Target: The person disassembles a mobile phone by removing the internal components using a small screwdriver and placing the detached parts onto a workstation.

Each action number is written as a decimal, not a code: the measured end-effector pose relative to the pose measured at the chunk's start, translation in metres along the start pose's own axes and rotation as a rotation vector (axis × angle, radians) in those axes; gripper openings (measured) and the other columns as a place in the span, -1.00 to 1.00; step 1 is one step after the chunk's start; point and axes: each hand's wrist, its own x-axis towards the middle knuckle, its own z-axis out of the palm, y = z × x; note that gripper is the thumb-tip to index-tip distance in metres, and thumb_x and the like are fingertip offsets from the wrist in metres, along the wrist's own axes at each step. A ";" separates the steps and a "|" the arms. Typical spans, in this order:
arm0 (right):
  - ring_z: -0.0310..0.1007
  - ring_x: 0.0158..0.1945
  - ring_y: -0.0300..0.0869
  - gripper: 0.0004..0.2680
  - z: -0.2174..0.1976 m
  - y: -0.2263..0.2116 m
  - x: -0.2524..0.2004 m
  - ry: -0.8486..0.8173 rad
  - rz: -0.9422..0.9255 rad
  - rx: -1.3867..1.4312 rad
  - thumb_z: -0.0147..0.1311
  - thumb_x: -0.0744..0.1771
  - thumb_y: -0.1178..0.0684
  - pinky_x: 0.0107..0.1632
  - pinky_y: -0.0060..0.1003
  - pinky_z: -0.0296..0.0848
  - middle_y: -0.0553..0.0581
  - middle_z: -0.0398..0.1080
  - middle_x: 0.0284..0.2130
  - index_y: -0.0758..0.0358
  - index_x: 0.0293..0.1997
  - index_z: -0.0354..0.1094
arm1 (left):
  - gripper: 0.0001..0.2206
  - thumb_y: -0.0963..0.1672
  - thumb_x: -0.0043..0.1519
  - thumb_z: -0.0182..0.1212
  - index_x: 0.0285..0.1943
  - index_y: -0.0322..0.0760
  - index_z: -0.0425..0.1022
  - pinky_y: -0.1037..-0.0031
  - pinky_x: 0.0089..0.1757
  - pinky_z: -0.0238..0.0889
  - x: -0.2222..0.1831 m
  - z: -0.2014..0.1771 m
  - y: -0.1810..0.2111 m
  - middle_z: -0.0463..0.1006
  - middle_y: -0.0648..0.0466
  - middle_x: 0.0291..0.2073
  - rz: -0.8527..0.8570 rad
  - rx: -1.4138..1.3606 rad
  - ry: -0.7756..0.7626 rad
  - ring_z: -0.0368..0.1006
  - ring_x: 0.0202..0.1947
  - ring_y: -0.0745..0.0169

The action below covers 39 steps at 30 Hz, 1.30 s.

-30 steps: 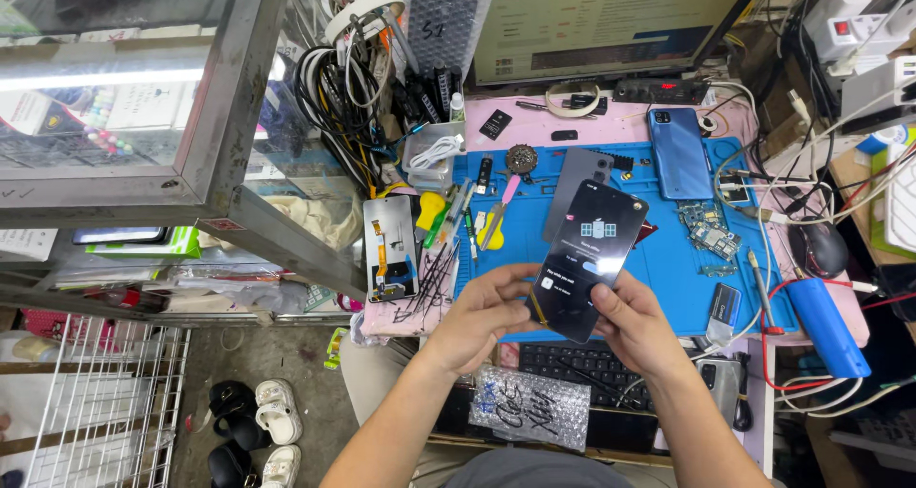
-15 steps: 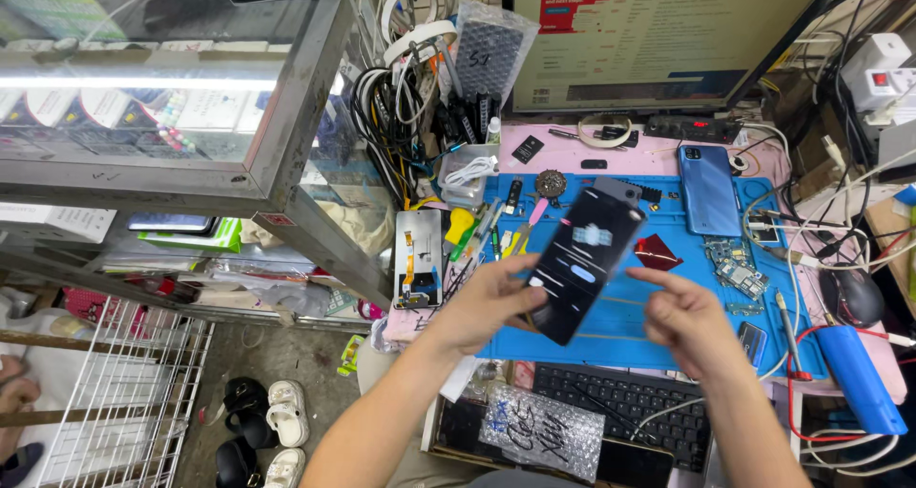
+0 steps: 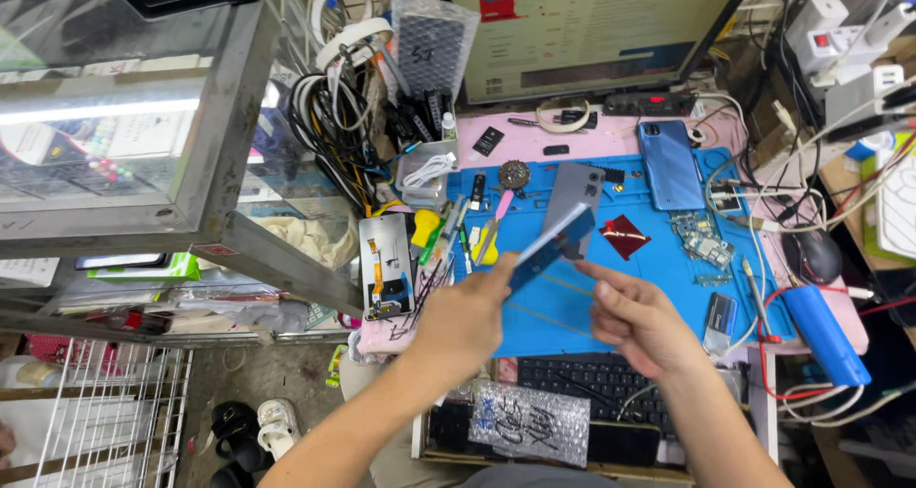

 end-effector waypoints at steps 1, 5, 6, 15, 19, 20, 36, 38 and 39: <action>0.00 -0.56 -0.37 -0.59 0.009 0.003 -0.002 -0.050 -0.031 0.064 0.14 0.33 -0.04 -0.48 -0.41 0.05 -0.14 0.07 -0.58 0.43 0.26 0.33 | -0.44 -0.24 0.20 0.18 0.46 -0.36 0.28 0.24 -0.27 0.45 -0.003 0.011 0.007 0.61 -0.19 -0.23 0.052 0.155 -0.048 0.60 -0.23 -0.14; 0.11 -0.48 -0.25 -0.73 0.029 0.006 0.006 0.086 -0.076 0.191 0.03 0.40 -0.13 -0.41 -0.29 0.17 -0.02 0.14 -0.54 0.28 -0.31 0.20 | -0.39 -0.21 0.20 0.22 0.51 -0.34 0.22 0.29 -0.02 0.49 -0.003 0.043 0.014 0.52 -0.32 -0.05 0.431 0.580 0.381 0.57 -0.02 -0.21; 0.09 -0.49 -0.26 -0.75 0.031 0.008 0.007 0.129 -0.081 0.154 0.03 0.40 -0.10 -0.41 -0.29 0.16 -0.03 0.12 -0.55 0.26 -0.32 0.19 | -0.38 -0.20 0.20 0.22 0.52 -0.31 0.22 0.28 0.02 0.48 -0.005 0.047 0.015 0.52 -0.31 -0.03 0.422 0.577 0.361 0.55 0.02 -0.20; 0.07 -0.44 -0.31 -0.81 0.005 0.014 -0.018 -0.116 -0.179 0.033 -0.02 0.42 -0.02 -0.34 -0.33 0.18 -0.05 0.16 -0.48 0.36 -0.09 0.32 | -0.41 -0.01 0.31 0.22 0.50 -0.31 0.23 0.22 0.25 0.30 0.002 0.015 -0.037 0.47 -0.18 0.31 0.124 -0.557 -0.029 0.45 0.30 -0.10; 0.14 -0.39 -0.27 -0.78 0.008 0.009 -0.025 -0.280 -0.204 -0.093 -0.01 0.41 -0.05 -0.30 -0.32 0.21 0.00 0.25 -0.45 0.36 -0.08 0.33 | -0.34 -0.03 0.37 0.22 0.60 -0.35 0.07 0.25 0.25 0.29 0.038 0.050 -0.050 0.42 -0.19 0.35 -0.091 -1.464 -0.720 0.41 0.31 0.00; 0.16 -0.37 -0.26 -0.77 0.005 0.009 -0.024 -0.324 -0.219 -0.121 0.00 0.43 -0.06 -0.28 -0.31 0.22 0.00 0.24 -0.45 0.37 -0.09 0.33 | -0.28 -0.05 0.33 0.27 0.62 -0.31 0.00 0.25 0.21 0.33 0.040 0.058 -0.047 0.42 -0.17 0.33 -0.186 -1.632 -0.881 0.44 0.27 0.02; 0.04 -0.52 -0.39 -0.50 -0.060 -0.022 -0.009 -0.115 -0.245 -0.257 0.24 0.31 0.12 -0.46 -0.44 0.07 -0.14 0.13 -0.55 0.28 0.45 0.23 | -0.46 -0.15 0.37 0.24 0.50 -0.35 0.11 0.07 -0.09 0.54 0.024 0.047 -0.027 0.51 -0.19 0.06 -0.174 -1.755 -0.751 0.60 -0.07 -0.22; 0.02 -0.58 -0.41 -0.61 -0.071 -0.027 -0.004 -0.051 -0.194 -0.077 0.16 0.36 0.07 -0.49 -0.43 0.10 -0.15 0.10 -0.62 0.37 0.35 0.30 | -0.48 -0.16 0.35 0.21 0.48 -0.36 0.13 0.09 -0.15 0.54 0.021 0.034 -0.032 0.52 -0.18 0.05 -0.225 -1.731 -0.642 0.61 -0.12 -0.21; 0.05 -0.55 -0.39 -0.63 -0.074 -0.029 -0.003 -0.043 -0.182 -0.019 0.15 0.37 0.07 -0.46 -0.41 0.11 -0.13 0.12 -0.60 0.39 0.34 0.30 | -0.48 -0.16 0.35 0.20 0.47 -0.37 0.14 0.11 -0.14 0.54 0.022 0.032 -0.032 0.54 -0.19 0.06 -0.233 -1.705 -0.615 0.61 -0.12 -0.19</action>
